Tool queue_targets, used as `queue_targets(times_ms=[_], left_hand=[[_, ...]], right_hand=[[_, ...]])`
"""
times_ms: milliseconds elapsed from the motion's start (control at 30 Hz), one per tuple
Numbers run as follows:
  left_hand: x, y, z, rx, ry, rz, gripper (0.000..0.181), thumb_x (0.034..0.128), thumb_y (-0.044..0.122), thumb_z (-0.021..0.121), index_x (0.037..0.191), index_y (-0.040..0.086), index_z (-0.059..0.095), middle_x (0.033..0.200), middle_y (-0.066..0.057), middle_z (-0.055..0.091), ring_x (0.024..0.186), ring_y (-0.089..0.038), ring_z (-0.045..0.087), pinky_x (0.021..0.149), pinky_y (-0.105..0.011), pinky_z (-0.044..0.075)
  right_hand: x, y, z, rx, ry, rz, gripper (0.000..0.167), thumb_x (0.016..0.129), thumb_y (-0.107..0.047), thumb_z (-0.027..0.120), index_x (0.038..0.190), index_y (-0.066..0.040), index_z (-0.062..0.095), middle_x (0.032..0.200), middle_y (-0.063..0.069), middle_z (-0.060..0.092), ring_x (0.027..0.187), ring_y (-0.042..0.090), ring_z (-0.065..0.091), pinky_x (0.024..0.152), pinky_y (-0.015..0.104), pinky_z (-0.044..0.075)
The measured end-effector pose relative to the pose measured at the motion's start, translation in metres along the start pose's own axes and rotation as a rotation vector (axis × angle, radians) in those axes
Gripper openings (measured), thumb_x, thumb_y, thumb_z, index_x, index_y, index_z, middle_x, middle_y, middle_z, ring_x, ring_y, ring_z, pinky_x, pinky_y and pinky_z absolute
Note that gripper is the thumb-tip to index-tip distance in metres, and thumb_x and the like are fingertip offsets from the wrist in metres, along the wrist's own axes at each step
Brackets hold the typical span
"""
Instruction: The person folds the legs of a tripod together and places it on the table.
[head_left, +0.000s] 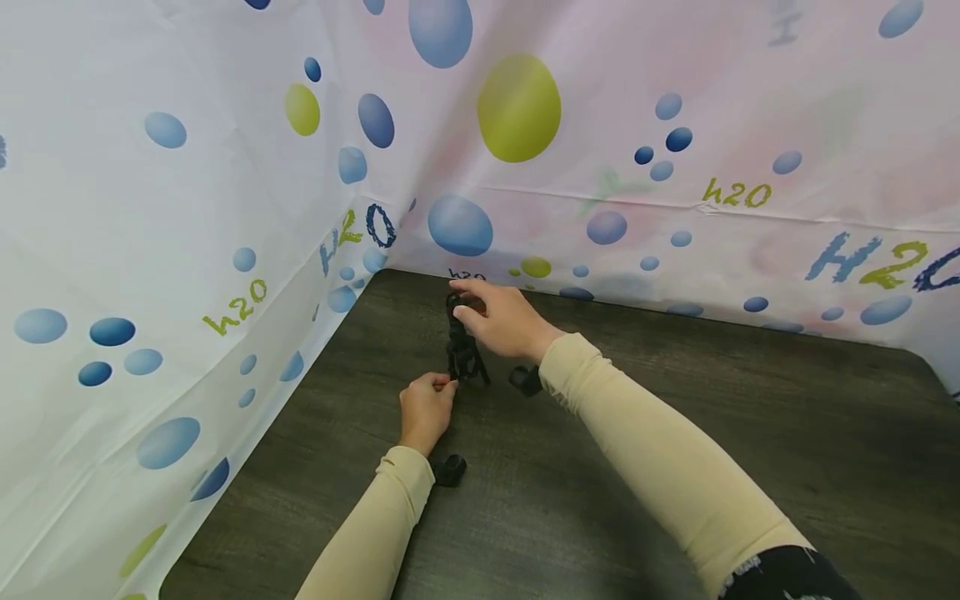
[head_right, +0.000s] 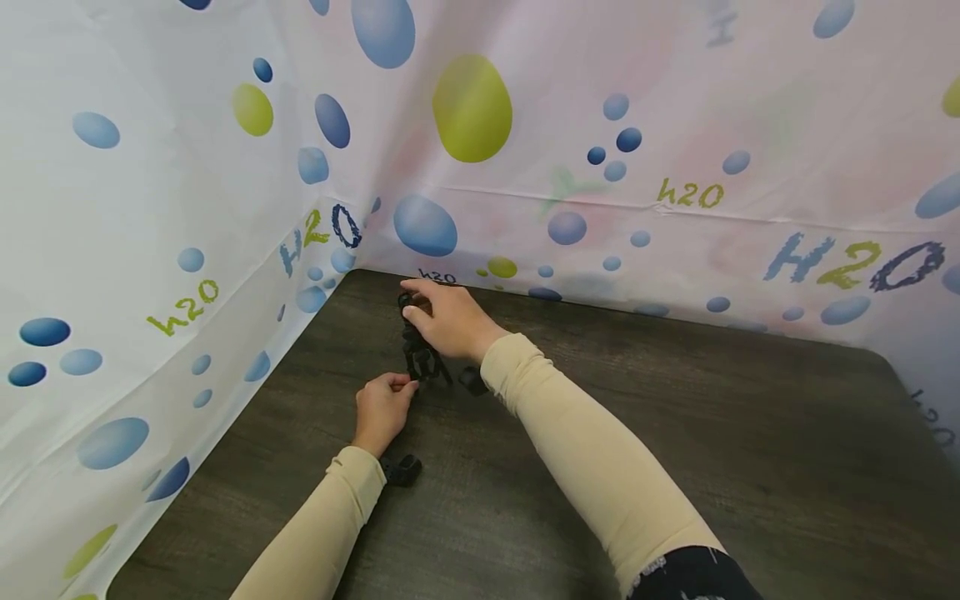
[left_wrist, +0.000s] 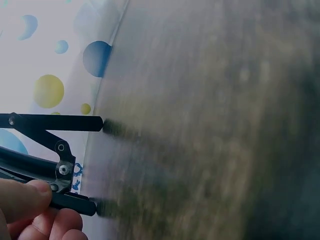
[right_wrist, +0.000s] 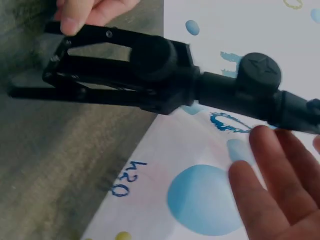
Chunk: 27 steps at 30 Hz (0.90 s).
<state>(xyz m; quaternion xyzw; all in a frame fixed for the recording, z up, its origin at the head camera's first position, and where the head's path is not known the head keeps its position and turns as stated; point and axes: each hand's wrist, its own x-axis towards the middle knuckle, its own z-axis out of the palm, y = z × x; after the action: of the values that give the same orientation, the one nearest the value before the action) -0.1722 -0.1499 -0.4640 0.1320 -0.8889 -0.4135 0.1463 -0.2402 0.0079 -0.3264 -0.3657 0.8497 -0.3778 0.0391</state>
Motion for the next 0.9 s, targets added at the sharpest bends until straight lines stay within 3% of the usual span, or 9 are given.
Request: queue_targets(times_ms=[200, 367, 733, 900], left_hand=[[-0.002, 0.002, 0.0, -0.017, 0.013, 0.011, 0.012, 0.0908, 0.011, 0.075, 0.096, 0.001, 0.077, 0.088, -0.011, 0.074, 0.077, -0.025, 0.07, 0.069, -0.041, 0.058], [-0.003, 0.002, 0.001, -0.021, 0.027, 0.019, 0.011, 0.0898, 0.01, 0.075, 0.095, 0.0, 0.076, 0.088, -0.011, 0.074, 0.078, -0.025, 0.071, 0.07, -0.041, 0.058], [-0.003, 0.006, -0.002, -0.033, 0.052, 0.07, 0.013, 0.0912, 0.008, 0.073, 0.1, -0.002, 0.075, 0.09, -0.011, 0.074, 0.082, -0.023, 0.072, 0.069, -0.038, 0.058], [-0.004, 0.007, -0.004, -0.036, 0.039, 0.057, 0.015, 0.0923, 0.011, 0.073, 0.102, -0.001, 0.075, 0.091, -0.011, 0.074, 0.083, -0.023, 0.072, 0.069, -0.037, 0.058]], right_hand=[[-0.014, 0.017, 0.008, 0.083, 0.125, 0.024, 0.042, 0.104, -0.025, 0.057, 0.139, -0.004, 0.056, 0.125, 0.01, 0.065, 0.11, 0.023, 0.063, 0.094, 0.038, 0.05], [-0.023, 0.034, 0.021, 0.061, 0.18, 0.037, 0.034, 0.102, -0.02, 0.061, 0.13, -0.002, 0.063, 0.118, 0.01, 0.069, 0.104, 0.024, 0.066, 0.091, 0.04, 0.053], [-0.04, 0.061, 0.057, 0.033, 0.104, 0.18, 0.029, 0.1, -0.016, 0.064, 0.123, 0.001, 0.066, 0.111, 0.011, 0.07, 0.1, 0.025, 0.067, 0.086, 0.04, 0.054], [-0.042, 0.066, 0.069, 0.013, 0.088, 0.216, 0.025, 0.099, -0.015, 0.065, 0.119, 0.0, 0.068, 0.106, 0.009, 0.071, 0.095, 0.023, 0.068, 0.083, 0.039, 0.055]])
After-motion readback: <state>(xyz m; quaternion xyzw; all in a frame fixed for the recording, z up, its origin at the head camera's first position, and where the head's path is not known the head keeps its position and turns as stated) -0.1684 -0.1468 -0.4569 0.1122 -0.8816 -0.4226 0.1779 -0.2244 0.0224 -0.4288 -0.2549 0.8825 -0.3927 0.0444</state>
